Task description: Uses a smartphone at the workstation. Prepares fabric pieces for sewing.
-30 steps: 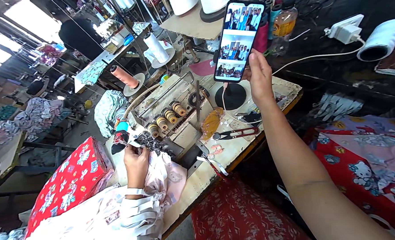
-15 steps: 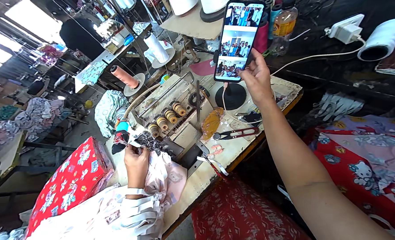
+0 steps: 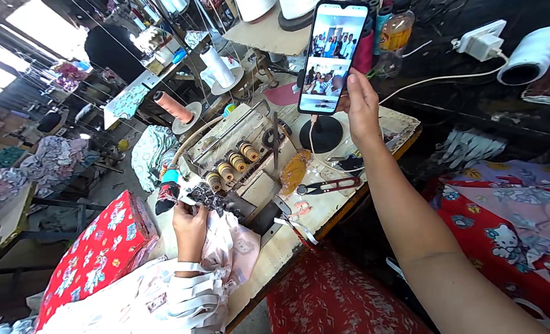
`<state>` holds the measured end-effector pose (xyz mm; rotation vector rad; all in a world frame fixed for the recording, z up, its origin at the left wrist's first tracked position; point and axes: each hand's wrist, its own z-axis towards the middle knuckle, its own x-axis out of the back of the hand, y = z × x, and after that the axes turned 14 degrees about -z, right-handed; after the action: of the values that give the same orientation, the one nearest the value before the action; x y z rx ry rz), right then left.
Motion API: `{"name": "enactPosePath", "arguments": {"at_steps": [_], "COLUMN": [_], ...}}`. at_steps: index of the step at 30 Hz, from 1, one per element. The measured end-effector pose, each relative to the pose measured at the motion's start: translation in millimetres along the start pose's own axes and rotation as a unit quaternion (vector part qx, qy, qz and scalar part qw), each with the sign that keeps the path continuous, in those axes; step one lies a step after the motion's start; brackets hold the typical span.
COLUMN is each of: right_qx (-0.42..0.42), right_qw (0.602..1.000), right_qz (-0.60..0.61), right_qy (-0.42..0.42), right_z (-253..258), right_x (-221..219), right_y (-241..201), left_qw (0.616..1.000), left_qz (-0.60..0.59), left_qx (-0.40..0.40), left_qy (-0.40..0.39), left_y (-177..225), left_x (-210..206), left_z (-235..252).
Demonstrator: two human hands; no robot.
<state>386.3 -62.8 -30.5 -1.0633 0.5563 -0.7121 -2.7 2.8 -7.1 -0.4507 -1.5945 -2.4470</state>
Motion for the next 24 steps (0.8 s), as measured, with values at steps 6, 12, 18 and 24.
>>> {"name": "enactPosePath", "arguments": {"at_steps": [6,12,18,24], "right_qx": [-0.005,-0.006,-0.003,-0.004], "right_qw": [1.0,1.0,1.0,1.0], "right_qz": [-0.005,-0.001,0.004,0.002], "right_qy": [0.0,-0.004,-0.007,-0.009], "right_z": [0.0,-0.2,-0.3,-0.1], "right_x": [0.4,0.7,0.9,1.2], "right_y": [-1.2,-0.9,-0.5,0.6], "left_qw": [1.0,1.0,1.0,1.0], "left_qz": [0.01,0.005,0.0,0.005], "left_qx": [-0.003,0.0,-0.001,-0.002], "left_qy": [-0.003,-0.001,0.0,0.002], "left_y": [-0.8,0.4,0.7,0.2], "left_x": [0.5,0.0,-0.3,-0.7], "left_z": [0.5,0.0,0.3,0.3]}}
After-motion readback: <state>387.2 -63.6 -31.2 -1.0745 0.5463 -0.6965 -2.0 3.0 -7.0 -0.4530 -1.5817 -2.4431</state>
